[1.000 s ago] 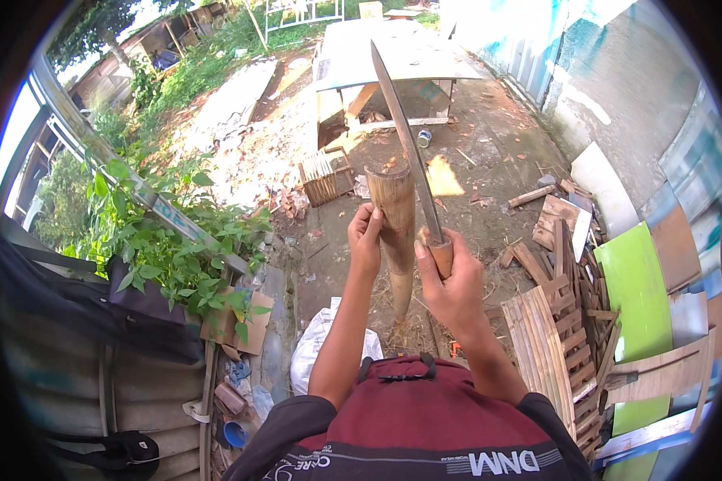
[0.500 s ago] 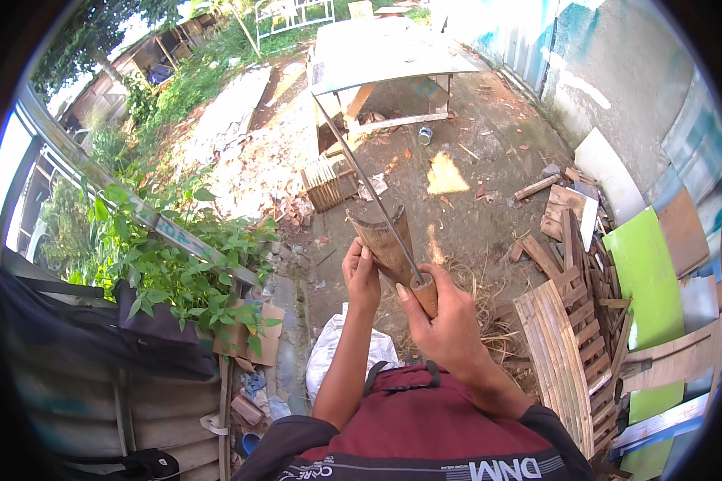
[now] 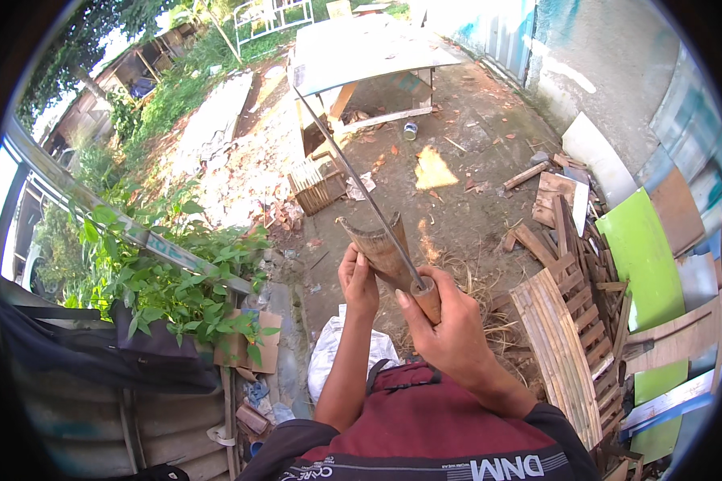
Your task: The person assembles a wooden pallet by hand, using a hammer to drive nails into wooden slats and a metal bar to pry and adjust pieces. The person also uses a knife to trim a wooden stick.
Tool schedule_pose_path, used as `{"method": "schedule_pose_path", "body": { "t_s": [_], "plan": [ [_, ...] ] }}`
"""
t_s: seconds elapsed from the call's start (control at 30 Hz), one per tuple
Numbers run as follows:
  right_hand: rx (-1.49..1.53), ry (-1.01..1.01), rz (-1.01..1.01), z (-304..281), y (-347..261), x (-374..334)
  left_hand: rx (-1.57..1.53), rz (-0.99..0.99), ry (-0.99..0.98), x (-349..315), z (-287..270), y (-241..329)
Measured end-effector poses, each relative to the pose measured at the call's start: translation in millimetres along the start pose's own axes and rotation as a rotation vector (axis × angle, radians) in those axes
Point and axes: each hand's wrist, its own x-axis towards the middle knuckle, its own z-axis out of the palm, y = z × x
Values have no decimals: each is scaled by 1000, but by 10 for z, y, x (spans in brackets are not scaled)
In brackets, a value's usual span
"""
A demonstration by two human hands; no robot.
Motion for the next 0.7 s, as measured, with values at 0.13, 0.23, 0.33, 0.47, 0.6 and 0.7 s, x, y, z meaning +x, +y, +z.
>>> {"method": "schedule_pose_path", "body": {
  "t_s": [0.13, 0.23, 0.33, 0.47, 0.6, 0.7],
  "plan": [
    [-44, -41, 9, -64, 28, 36, -13, 0, -12, 14, 41, -6],
    [-15, -52, 48, -112, -13, 56, -3, 3, 8, 29, 67, -15],
    [40, -47, 61, -142, -97, 52, 12, 0, 24, 13, 62, 15],
    [-24, -36, 44, -144, -94, 36, 3, -4, 23, -10, 118, 40],
    [-26, -88, 62, -141, -27, 32, 4, 14, 10, -20, 86, 26],
    [-14, -88, 64, -153, -68, 29, 9, 13, 21, -29, 96, 24]
  ]
}}
